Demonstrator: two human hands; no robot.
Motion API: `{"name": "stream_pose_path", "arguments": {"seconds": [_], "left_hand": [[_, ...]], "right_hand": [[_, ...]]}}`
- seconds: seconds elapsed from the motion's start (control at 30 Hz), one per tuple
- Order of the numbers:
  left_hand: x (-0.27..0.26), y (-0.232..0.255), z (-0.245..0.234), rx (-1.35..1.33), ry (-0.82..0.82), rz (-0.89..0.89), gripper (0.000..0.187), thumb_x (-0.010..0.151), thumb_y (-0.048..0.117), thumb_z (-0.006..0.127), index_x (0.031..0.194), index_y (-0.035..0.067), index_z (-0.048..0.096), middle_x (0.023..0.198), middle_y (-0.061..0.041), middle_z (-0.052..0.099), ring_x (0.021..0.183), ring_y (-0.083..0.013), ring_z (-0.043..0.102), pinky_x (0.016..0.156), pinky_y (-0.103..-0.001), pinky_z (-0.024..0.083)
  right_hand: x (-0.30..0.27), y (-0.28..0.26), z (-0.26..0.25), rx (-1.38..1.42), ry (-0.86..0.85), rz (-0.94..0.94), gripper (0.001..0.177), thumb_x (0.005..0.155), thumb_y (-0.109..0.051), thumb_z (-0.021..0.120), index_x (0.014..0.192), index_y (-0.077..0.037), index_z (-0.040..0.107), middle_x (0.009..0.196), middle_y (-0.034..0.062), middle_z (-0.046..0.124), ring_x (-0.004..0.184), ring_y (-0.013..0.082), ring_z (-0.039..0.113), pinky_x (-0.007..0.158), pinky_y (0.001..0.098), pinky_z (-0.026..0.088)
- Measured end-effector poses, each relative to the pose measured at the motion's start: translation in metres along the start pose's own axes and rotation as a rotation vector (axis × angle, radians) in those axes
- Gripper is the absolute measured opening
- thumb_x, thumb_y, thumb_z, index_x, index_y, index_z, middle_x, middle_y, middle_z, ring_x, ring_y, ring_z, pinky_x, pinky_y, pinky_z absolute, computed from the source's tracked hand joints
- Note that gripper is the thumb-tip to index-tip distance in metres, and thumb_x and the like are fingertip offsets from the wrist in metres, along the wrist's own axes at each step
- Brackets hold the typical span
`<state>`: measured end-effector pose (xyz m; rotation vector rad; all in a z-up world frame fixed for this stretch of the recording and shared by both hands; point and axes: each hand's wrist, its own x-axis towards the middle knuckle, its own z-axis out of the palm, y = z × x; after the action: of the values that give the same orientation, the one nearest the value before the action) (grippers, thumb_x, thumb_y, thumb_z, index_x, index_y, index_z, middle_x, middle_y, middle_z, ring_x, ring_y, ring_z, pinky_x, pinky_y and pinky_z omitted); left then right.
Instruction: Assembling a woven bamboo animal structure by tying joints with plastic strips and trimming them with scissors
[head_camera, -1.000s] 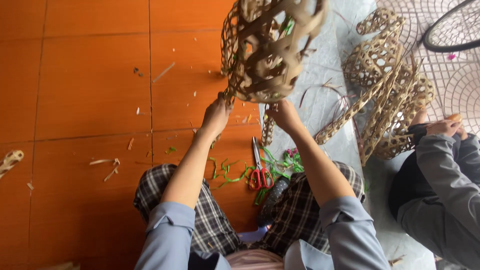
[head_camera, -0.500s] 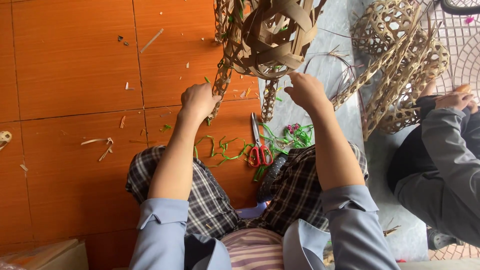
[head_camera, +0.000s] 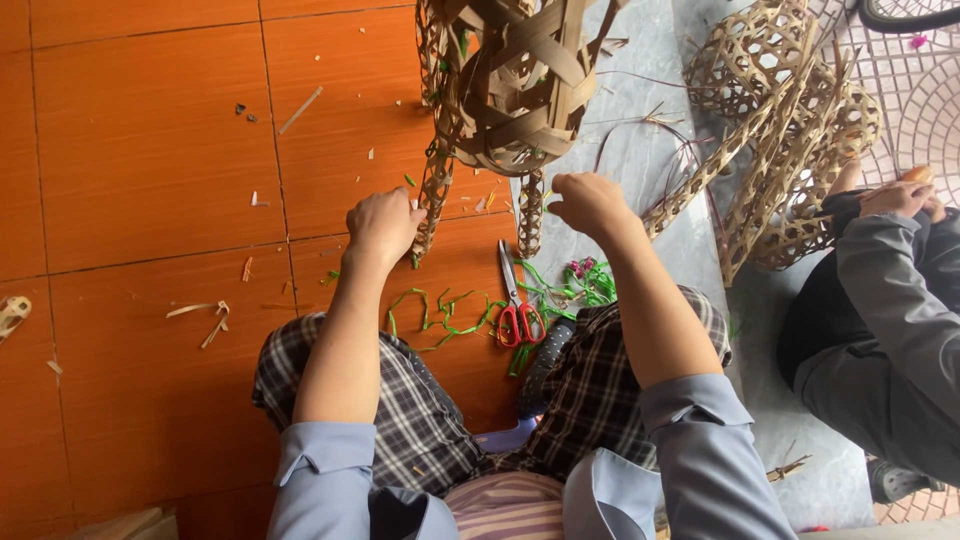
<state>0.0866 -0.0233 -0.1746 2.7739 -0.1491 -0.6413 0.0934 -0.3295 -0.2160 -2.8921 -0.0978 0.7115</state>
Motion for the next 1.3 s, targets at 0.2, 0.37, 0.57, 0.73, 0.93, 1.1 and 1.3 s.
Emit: {"name": "stream_pose_path", "arguments": {"seconds": [0.2, 0.37, 0.57, 0.73, 0.93, 1.1, 1.3], "left_hand": [[-0.003, 0.005, -0.004, 0.005, -0.013, -0.004, 0.039, 0.094, 0.034, 0.057, 0.114, 0.001, 0.063, 0.096, -0.025, 0.069, 0.1, -0.0443, 0.066, 0.082, -0.059, 0.052], [-0.006, 0.008, -0.008, 0.032, -0.048, 0.015, 0.043, 0.095, 0.035, 0.055, 0.12, 0.001, 0.061, 0.1, -0.025, 0.069, 0.103, -0.0447, 0.065, 0.084, -0.059, 0.052], [-0.01, 0.01, -0.012, 0.03, -0.076, 0.017, 0.047, 0.096, 0.035, 0.053, 0.128, 0.001, 0.057, 0.105, -0.028, 0.068, 0.107, -0.0461, 0.063, 0.087, -0.061, 0.049], [-0.012, 0.012, -0.017, 0.034, -0.073, 0.025, 0.046, 0.097, 0.034, 0.053, 0.128, 0.001, 0.057, 0.103, -0.028, 0.069, 0.104, -0.0453, 0.065, 0.085, -0.06, 0.051], [-0.017, 0.021, -0.025, 0.023, -0.078, 0.042, 0.046, 0.097, 0.032, 0.052, 0.13, 0.001, 0.057, 0.106, -0.027, 0.069, 0.105, -0.0445, 0.065, 0.085, -0.06, 0.051], [-0.012, 0.016, -0.018, 0.042, -0.095, 0.044, 0.046, 0.095, 0.034, 0.053, 0.13, 0.003, 0.056, 0.108, -0.026, 0.068, 0.108, -0.0441, 0.064, 0.089, -0.061, 0.049], [-0.014, 0.017, -0.019, 0.037, -0.098, 0.038, 0.045, 0.095, 0.033, 0.053, 0.129, 0.004, 0.057, 0.11, -0.026, 0.068, 0.11, -0.0435, 0.063, 0.09, -0.061, 0.048]], "right_hand": [[0.003, -0.005, 0.008, 0.012, 0.016, -0.014, 0.028, 0.086, -0.027, 0.068, 0.114, -0.02, 0.069, 0.106, 0.0067, 0.073, 0.1, 0.0323, 0.069, 0.085, 0.05, 0.055], [0.031, 0.003, 0.047, -0.108, 0.113, -0.041, 0.016, 0.085, -0.027, 0.067, 0.096, -0.017, 0.073, 0.086, 0.0091, 0.074, 0.084, 0.0323, 0.072, 0.074, 0.0486, 0.059], [0.043, 0.004, 0.086, -0.028, 0.354, -0.024, 0.01, 0.085, -0.02, 0.061, 0.091, -0.016, 0.068, 0.073, 0.0088, 0.068, 0.072, 0.0335, 0.072, 0.063, 0.0496, 0.059], [0.035, 0.001, 0.087, -0.003, 0.442, 0.001, 0.007, 0.083, -0.018, 0.06, 0.087, -0.013, 0.062, 0.073, 0.0107, 0.066, 0.071, 0.0368, 0.071, 0.064, 0.0503, 0.058], [0.025, 0.001, 0.071, 0.099, 0.378, 0.108, 0.008, 0.081, -0.022, 0.063, 0.081, -0.014, 0.065, 0.067, 0.0105, 0.065, 0.071, 0.0364, 0.071, 0.065, 0.0486, 0.058], [0.024, -0.002, 0.077, 0.009, 0.136, 0.12, 0.029, 0.085, -0.039, 0.063, 0.086, -0.011, 0.071, 0.08, 0.0158, 0.071, 0.085, 0.0358, 0.072, 0.074, 0.0497, 0.057], [0.004, -0.034, 0.048, 0.09, 0.027, 0.172, 0.057, 0.094, -0.055, 0.047, 0.092, -0.005, 0.074, 0.091, 0.0197, 0.073, 0.096, 0.0376, 0.071, 0.084, 0.0514, 0.055]]}}
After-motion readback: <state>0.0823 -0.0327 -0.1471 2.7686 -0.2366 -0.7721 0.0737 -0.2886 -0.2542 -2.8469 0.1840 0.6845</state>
